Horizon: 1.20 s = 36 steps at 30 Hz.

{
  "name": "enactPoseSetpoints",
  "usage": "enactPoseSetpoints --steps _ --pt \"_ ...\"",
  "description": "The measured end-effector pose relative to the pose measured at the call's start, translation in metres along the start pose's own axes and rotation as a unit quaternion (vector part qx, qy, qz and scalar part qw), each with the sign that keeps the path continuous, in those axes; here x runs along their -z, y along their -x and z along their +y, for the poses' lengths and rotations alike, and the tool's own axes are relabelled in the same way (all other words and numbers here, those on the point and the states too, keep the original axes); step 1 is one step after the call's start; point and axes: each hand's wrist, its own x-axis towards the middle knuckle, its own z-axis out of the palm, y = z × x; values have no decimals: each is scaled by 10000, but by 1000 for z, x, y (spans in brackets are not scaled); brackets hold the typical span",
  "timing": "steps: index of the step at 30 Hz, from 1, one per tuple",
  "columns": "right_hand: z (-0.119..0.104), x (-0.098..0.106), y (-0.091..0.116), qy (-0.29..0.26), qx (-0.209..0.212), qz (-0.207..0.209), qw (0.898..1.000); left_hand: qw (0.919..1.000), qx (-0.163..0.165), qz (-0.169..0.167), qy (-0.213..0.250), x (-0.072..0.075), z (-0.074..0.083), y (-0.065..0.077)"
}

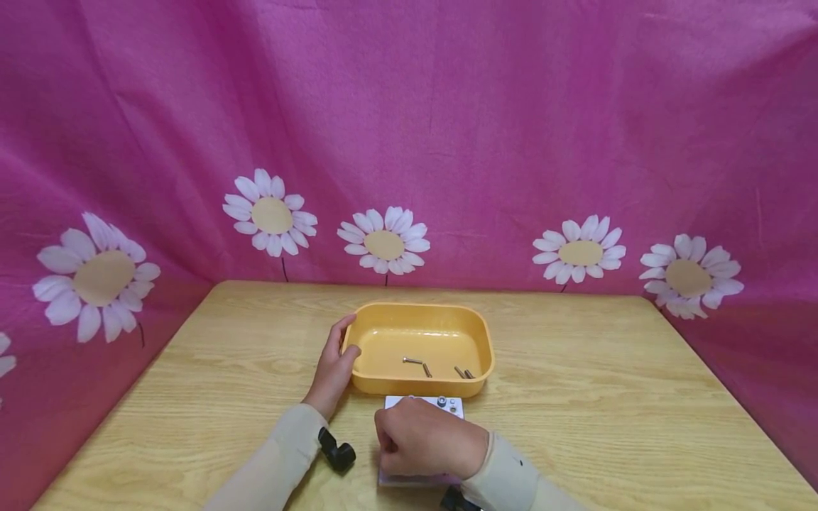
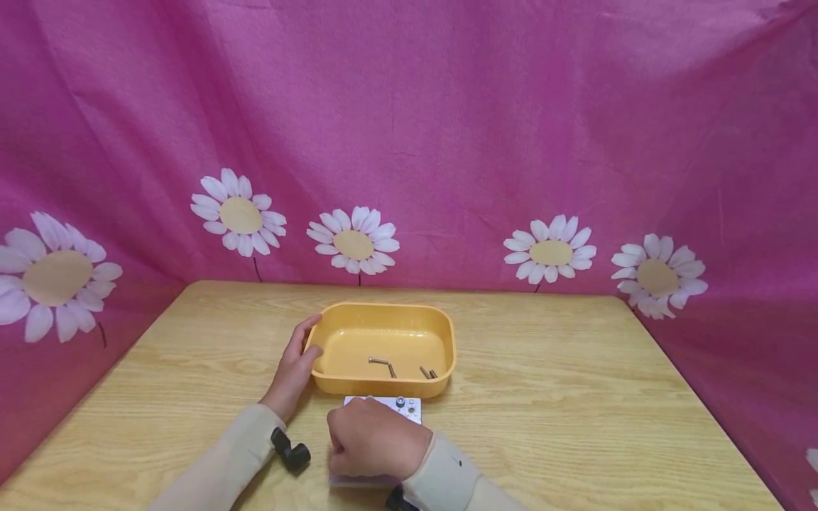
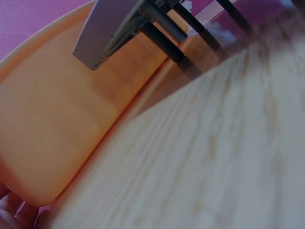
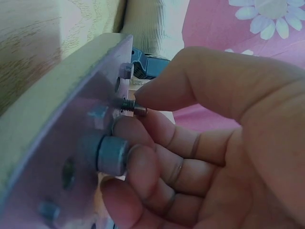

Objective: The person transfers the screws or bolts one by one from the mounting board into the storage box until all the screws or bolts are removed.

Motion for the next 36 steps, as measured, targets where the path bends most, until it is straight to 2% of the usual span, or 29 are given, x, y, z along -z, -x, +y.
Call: enactPoseSetpoints --steps 9,29,36 --pt "0 -1 1 128 103 205 9997 10000 15 -8 7 0 -1 0" --pt "2 0 -1 -153 -37 -32 9999 10000 -3 -27 53 0 -3 0" --pt "3 0 0 35 163 192 9997 10000 -20 -40 25 0 -1 0"
